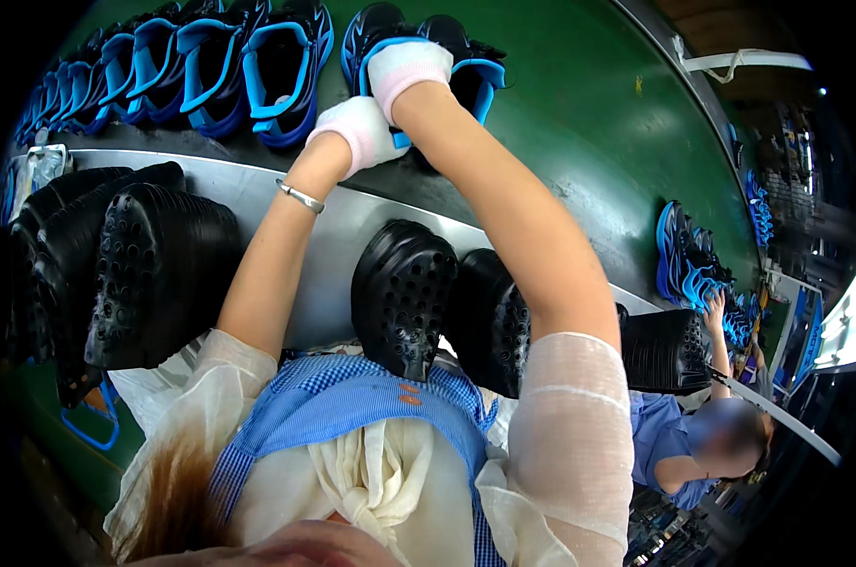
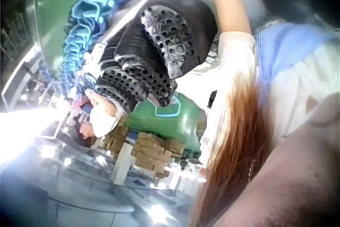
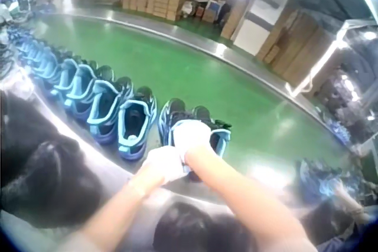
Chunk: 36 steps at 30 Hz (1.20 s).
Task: The person, wearing white gloves, matches black shoe soles with blue and black shoe uppers by picking up a sole, aligning it with an upper on the production line, and then placing both into a white bag.
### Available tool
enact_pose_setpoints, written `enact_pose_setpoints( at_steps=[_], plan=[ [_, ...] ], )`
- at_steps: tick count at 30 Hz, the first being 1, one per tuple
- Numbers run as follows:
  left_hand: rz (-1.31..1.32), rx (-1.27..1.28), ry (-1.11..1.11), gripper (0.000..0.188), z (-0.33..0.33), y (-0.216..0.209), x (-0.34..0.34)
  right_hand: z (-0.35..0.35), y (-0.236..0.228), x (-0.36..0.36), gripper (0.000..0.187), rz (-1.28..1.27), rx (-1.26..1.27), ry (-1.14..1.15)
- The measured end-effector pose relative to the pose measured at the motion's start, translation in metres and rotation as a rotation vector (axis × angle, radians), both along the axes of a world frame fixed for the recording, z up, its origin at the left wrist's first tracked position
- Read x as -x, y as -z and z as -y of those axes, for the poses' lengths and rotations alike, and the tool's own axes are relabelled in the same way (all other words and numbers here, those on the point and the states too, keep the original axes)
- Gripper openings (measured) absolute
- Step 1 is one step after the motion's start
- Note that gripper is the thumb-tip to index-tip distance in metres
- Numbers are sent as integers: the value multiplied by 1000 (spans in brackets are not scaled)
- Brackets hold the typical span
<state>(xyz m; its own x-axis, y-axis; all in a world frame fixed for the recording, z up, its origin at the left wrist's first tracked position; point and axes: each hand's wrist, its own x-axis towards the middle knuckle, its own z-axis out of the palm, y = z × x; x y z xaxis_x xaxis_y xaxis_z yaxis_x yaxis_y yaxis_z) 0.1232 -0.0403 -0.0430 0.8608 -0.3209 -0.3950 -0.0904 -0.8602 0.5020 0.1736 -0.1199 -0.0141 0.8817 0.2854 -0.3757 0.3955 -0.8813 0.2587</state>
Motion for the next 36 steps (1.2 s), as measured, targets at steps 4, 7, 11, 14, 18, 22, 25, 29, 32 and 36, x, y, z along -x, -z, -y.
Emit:
enact_pose_setpoints(
  at_steps=[4,7,11,14,18,22,25,29,32,36],
  plan=[
    [-42,-24,-33,43,1,2,-8,-1,4,-10,24,-1,20,-15],
    [-38,-23,-16,44,0,-6,-8,-3,-3,-10,25,-2,-47,13],
    [-127,-88,18,50,-5,-13,-6,-9,-16,0,25,-6,-5,-55],
    [-118,-88,14,48,-4,-6,-7,-10,-14,-2,26,-18,25,-69],
    [85,-46,-8,46,-3,8,-10,-10,5,-9,23,326,-230,-93],
    [-61,-107,3,48,0,-1,-8,1,4,-6,27,199,-296,2],
    [96,-2,16,47,-6,15,-5,33,3,-1,21,254,-267,-776],
    [161,-88,-19,48,-11,4,1,81,-77,81,18,113,-389,-480],
    [366,-128,-138,50,-38,0,10,121,-108,154,20,102,-708,-107],
    [660,-167,-120,53,-31,6,29,183,-120,246,31,100,-707,130]
  ],
)
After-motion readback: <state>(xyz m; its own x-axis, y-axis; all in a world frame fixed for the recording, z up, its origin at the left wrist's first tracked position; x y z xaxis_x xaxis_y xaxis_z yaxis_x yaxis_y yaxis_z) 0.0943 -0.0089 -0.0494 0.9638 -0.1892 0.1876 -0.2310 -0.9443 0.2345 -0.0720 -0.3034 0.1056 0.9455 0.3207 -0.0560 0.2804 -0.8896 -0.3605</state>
